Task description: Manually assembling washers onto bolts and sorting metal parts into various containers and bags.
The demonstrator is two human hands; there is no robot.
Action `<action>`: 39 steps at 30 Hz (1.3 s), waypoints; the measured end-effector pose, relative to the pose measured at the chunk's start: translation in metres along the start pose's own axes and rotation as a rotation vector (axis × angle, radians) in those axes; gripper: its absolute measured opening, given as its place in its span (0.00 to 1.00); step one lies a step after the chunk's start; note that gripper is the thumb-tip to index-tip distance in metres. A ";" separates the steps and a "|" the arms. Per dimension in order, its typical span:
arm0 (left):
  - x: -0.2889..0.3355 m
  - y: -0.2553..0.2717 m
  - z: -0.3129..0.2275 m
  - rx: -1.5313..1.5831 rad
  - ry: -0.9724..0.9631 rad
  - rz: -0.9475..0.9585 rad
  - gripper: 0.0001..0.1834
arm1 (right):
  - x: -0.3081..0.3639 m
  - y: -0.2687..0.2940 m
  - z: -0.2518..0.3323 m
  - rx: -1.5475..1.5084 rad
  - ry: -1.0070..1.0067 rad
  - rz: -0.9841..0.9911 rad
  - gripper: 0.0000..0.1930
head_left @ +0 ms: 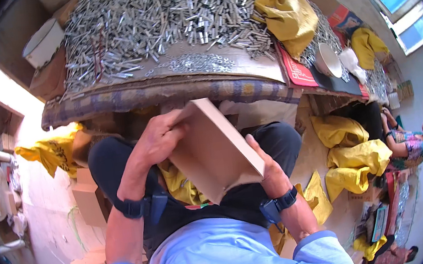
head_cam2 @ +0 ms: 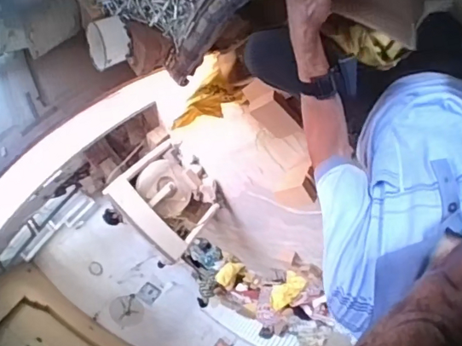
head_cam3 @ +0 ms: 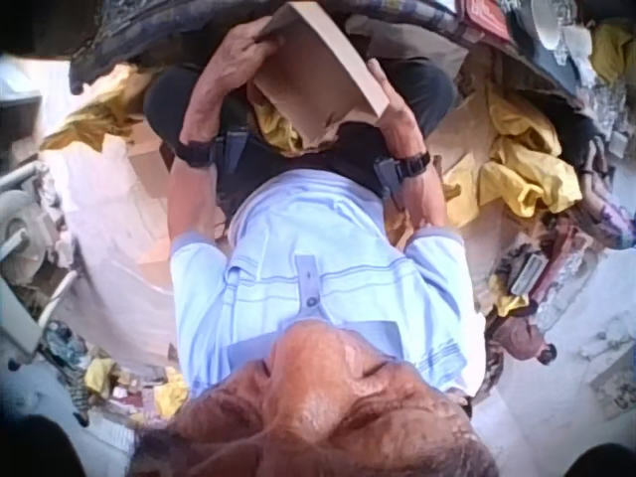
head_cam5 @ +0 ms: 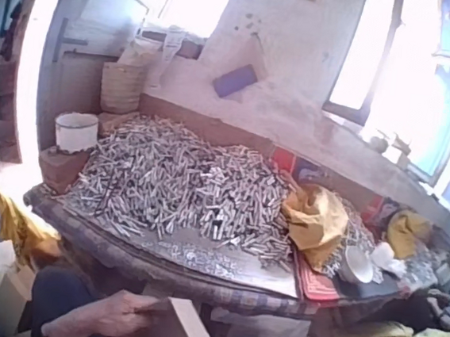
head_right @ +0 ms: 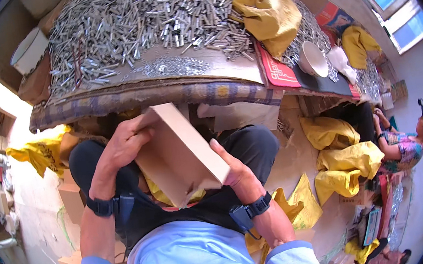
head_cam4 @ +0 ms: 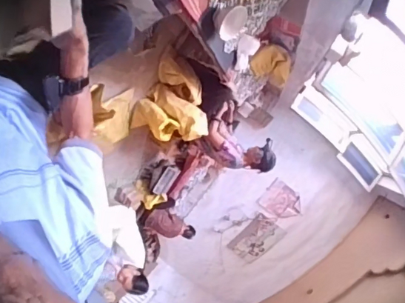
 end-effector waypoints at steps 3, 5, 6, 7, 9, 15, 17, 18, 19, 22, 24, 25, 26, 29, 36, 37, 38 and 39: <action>0.011 0.000 0.016 0.034 0.135 -0.279 0.21 | -0.014 0.014 0.009 0.140 0.132 0.148 0.39; 0.016 0.002 0.019 -0.100 0.301 -0.449 0.20 | -0.014 0.024 0.015 0.246 0.229 0.072 0.37; 0.020 -0.002 0.022 -0.109 0.309 -0.447 0.20 | -0.015 0.017 0.014 0.236 0.230 0.079 0.37; 0.022 -0.005 0.025 -0.165 0.309 -0.507 0.20 | -0.014 0.002 0.016 0.506 0.209 -0.042 0.34; 0.024 -0.013 0.024 -0.225 0.306 -0.552 0.19 | -0.020 -0.007 0.012 0.852 0.209 -0.208 0.31; 0.019 -0.038 0.011 -0.349 0.376 -0.566 0.18 | -0.024 0.000 0.010 1.108 0.258 -0.295 0.34; 0.022 -0.037 0.007 -0.279 0.337 -0.610 0.18 | -0.025 0.009 0.004 1.017 0.330 -0.241 0.32; 0.022 -0.038 0.006 -0.278 0.337 -0.602 0.18 | -0.024 0.010 0.003 0.932 0.394 -0.185 0.31; 0.022 -0.038 0.006 -0.284 0.344 -0.599 0.18 | -0.023 0.012 0.003 0.929 0.395 -0.193 0.31; 0.022 -0.040 0.005 -0.283 0.350 -0.597 0.17 | -0.018 0.014 0.006 0.900 0.338 -0.204 0.30; 0.022 -0.043 0.003 -0.274 0.348 -0.598 0.17 | -0.014 0.013 0.007 0.809 0.292 -0.215 0.31; 0.022 -0.044 0.002 -0.260 0.349 -0.613 0.17 | -0.013 0.012 0.009 0.809 0.292 -0.220 0.31; 0.022 -0.045 0.002 -0.245 0.349 -0.628 0.17 | -0.012 0.013 0.009 0.746 0.262 -0.233 0.31; 0.020 -0.050 0.000 -0.189 0.336 -0.640 0.17 | -0.012 0.021 0.008 0.653 0.226 -0.241 0.31; 0.024 -0.054 0.009 -0.387 0.402 -0.636 0.19 | -0.017 0.009 0.006 0.757 0.239 -0.152 0.32; 0.026 -0.053 0.011 -0.345 0.426 -0.631 0.19 | -0.017 0.009 0.006 0.802 0.248 -0.102 0.39; 0.028 -0.051 0.013 -0.302 0.450 -0.625 0.20 | -0.017 0.008 0.006 0.806 0.257 -0.100 0.39; 0.030 -0.050 0.014 -0.306 0.445 -0.631 0.20 | -0.015 0.006 0.006 0.923 0.243 -0.156 0.43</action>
Point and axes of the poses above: each hand's wrist, its own x-axis away from the middle knuckle, its own y-axis out of the back of the hand, z = x × y, the point moved 2 cm from there along -x, towards the middle knuckle, and after that the axes turned 13 degrees about z, right-handed, at the moved point
